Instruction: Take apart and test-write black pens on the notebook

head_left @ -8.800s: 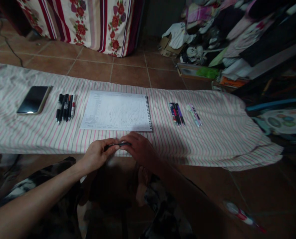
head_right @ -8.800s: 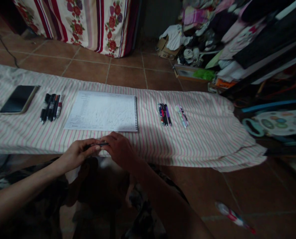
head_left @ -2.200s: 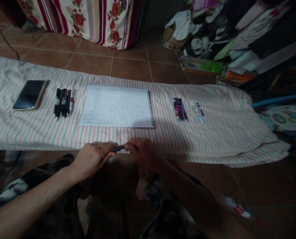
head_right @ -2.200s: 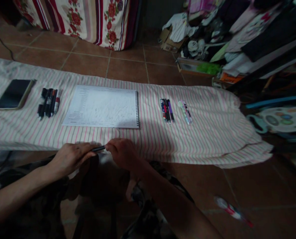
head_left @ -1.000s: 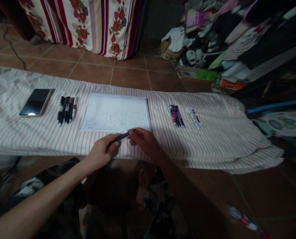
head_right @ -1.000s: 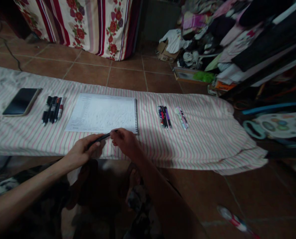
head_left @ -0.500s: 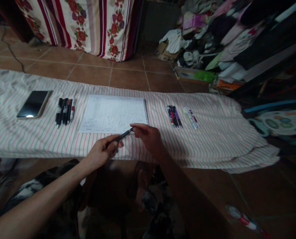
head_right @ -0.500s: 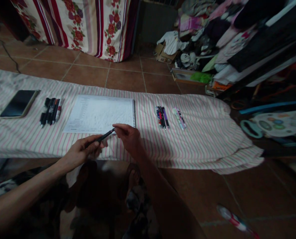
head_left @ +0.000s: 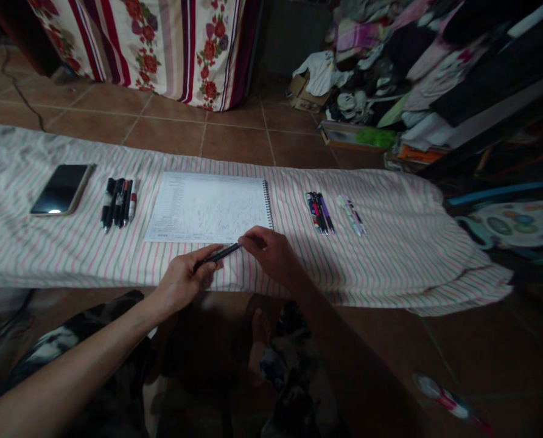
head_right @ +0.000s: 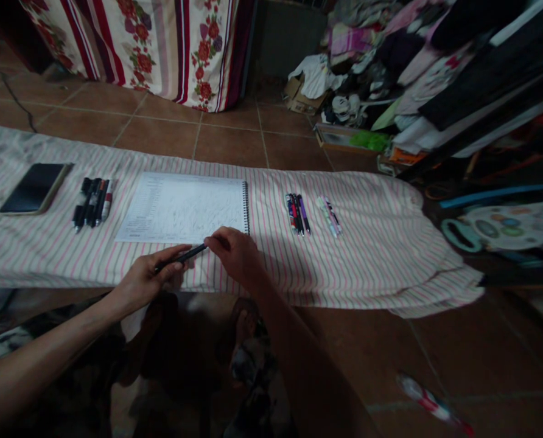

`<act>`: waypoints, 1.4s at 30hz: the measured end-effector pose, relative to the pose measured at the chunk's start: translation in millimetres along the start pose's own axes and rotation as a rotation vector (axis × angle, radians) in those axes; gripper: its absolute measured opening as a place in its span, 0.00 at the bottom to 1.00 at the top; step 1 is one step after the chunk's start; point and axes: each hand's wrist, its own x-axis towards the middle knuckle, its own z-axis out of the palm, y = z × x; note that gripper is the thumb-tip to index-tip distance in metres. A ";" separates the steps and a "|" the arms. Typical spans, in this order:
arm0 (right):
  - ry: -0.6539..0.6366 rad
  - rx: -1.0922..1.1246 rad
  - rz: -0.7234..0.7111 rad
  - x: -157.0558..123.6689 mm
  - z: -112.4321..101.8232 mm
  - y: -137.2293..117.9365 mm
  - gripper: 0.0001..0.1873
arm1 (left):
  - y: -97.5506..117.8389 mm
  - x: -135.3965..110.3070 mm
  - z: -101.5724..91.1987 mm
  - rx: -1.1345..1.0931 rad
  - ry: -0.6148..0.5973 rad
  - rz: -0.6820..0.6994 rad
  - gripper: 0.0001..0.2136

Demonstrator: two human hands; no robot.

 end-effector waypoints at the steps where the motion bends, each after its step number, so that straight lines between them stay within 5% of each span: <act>1: -0.011 -0.048 -0.016 0.0 -0.7 -0.6 0.14 | -1.0 -0.4 -0.6 0.035 -0.004 0.018 0.21; 6: -0.048 -0.214 -0.075 0.7 1.4 -2.5 0.17 | -3.7 -3.5 -1.5 0.171 0.012 0.101 0.19; 14: -0.053 -0.291 0.028 0.1 8.1 -6.8 0.27 | -1.3 -3.2 -1.6 0.305 0.040 0.180 0.18; 21: -0.056 -0.324 0.135 3.1 3.6 -8.6 0.32 | 4.4 0.8 4.5 0.062 -0.024 0.072 0.19; 24: -0.016 -0.164 0.148 2.5 0.1 -4.9 0.33 | 8.1 2.3 6.9 -0.182 -0.038 -0.029 0.18; 28: 0.046 0.323 0.189 3.5 -2.3 5.1 0.27 | 14.2 3.0 4.5 -0.416 -0.067 -0.076 0.14; 32: -0.038 0.726 0.257 3.9 -1.5 6.7 0.23 | 18.4 3.1 2.6 -0.546 -0.124 -0.122 0.11; 42: -0.026 0.915 0.261 5.6 5.7 5.7 0.13 | 25.7 4.7 9.5 -0.759 -0.208 -0.195 0.13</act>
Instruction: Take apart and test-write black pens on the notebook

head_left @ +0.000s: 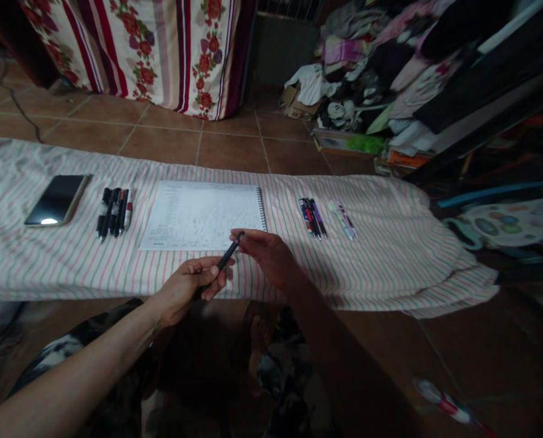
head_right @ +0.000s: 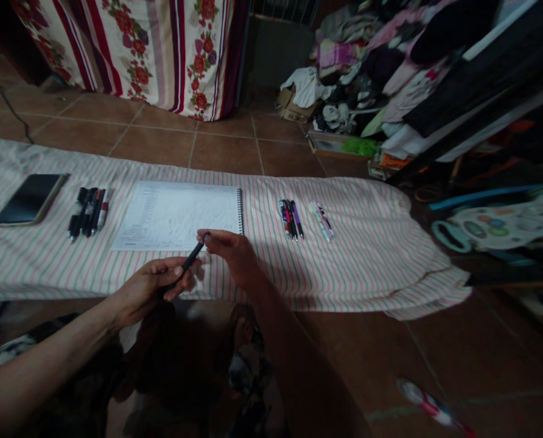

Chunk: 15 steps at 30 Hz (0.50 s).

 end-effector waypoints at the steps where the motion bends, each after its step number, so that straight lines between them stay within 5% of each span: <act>1: 0.019 -0.021 -0.016 0.7 0.0 -0.1 0.12 | -0.2 0.1 0.3 0.009 0.001 0.016 0.13; 15: 0.212 -0.362 -0.208 -0.4 16.8 1.0 0.15 | -5.6 3.9 12.0 0.096 0.103 0.124 0.16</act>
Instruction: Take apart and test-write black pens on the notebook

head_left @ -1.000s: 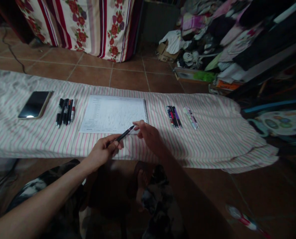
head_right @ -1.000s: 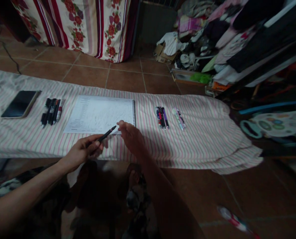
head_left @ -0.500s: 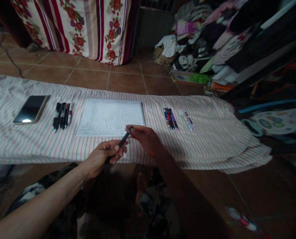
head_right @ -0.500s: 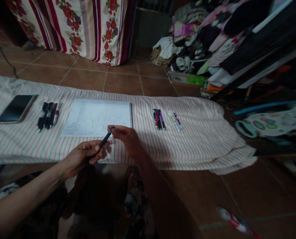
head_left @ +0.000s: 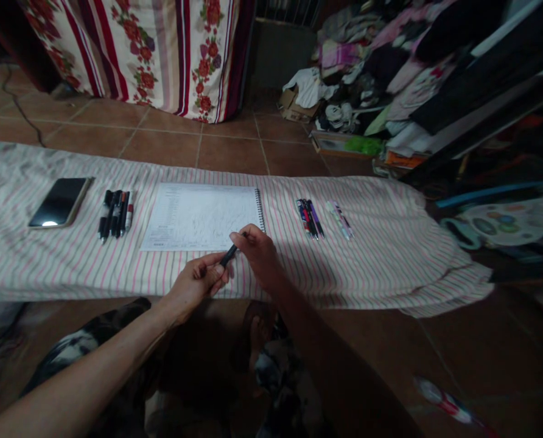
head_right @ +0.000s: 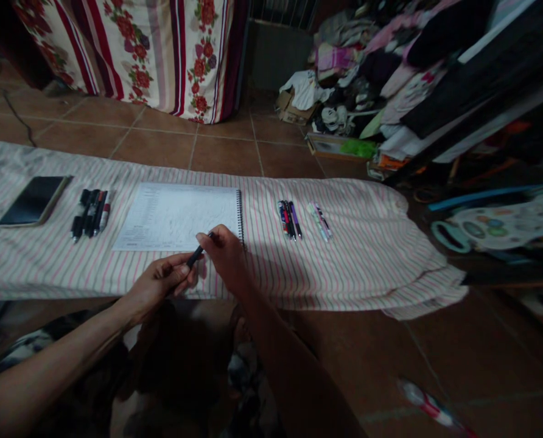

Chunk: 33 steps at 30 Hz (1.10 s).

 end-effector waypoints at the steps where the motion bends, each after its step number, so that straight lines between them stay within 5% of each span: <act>1: -0.002 -0.013 -0.011 0.2 1.1 0.7 0.15 | -0.7 0.1 0.6 -0.001 -0.001 0.005 0.16; 15: 0.072 -0.018 -0.013 3.5 4.2 -2.8 0.17 | 0.8 7.5 7.8 -0.059 0.059 0.008 0.17; 27: -0.156 0.450 0.076 6.5 -12.0 0.5 0.13 | 5.8 7.4 6.2 -0.141 -0.056 -0.015 0.14; 33: -0.057 0.351 0.126 7.5 -7.0 -2.4 0.10 | 5.6 5.8 10.4 -0.071 0.004 -0.002 0.15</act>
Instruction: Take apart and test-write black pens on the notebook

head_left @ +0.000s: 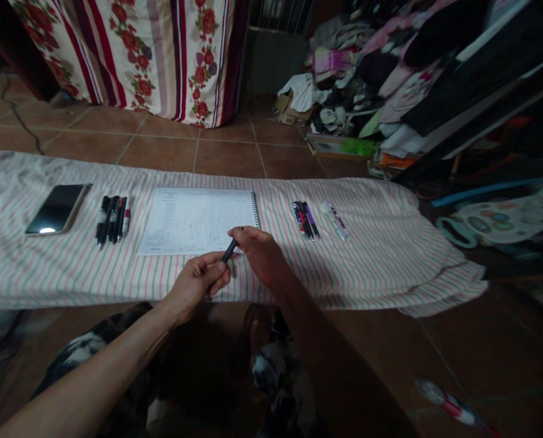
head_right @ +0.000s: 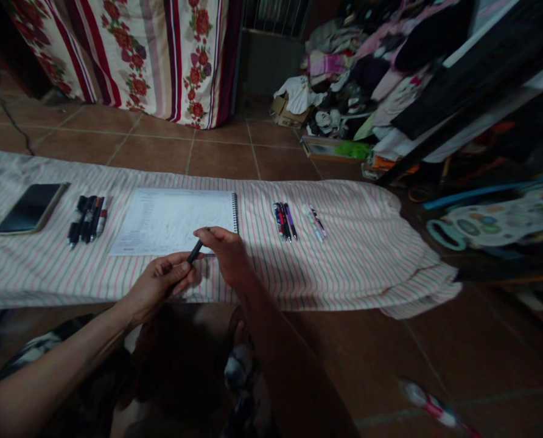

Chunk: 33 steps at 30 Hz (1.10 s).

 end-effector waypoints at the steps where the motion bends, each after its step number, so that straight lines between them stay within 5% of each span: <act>1: 0.034 -0.054 0.001 -0.4 1.9 0.0 0.10 | -0.4 -0.1 0.4 0.003 0.011 0.005 0.16; 8: 0.171 -0.182 -0.021 -5.1 14.7 0.5 0.15 | -1.4 2.9 -2.3 0.006 0.029 0.021 0.15; 18: -0.045 0.089 -0.015 -1.5 2.3 1.4 0.17 | 0.5 5.5 -7.0 -0.047 0.012 0.002 0.14; 23: 0.008 0.020 -0.026 5.1 -5.5 8.1 0.13 | 0.7 3.6 -3.9 -0.030 -0.015 0.005 0.13; 33: 0.114 -0.054 -0.040 -0.2 7.2 8.5 0.11 | 1.4 1.3 -2.9 0.081 0.193 0.006 0.15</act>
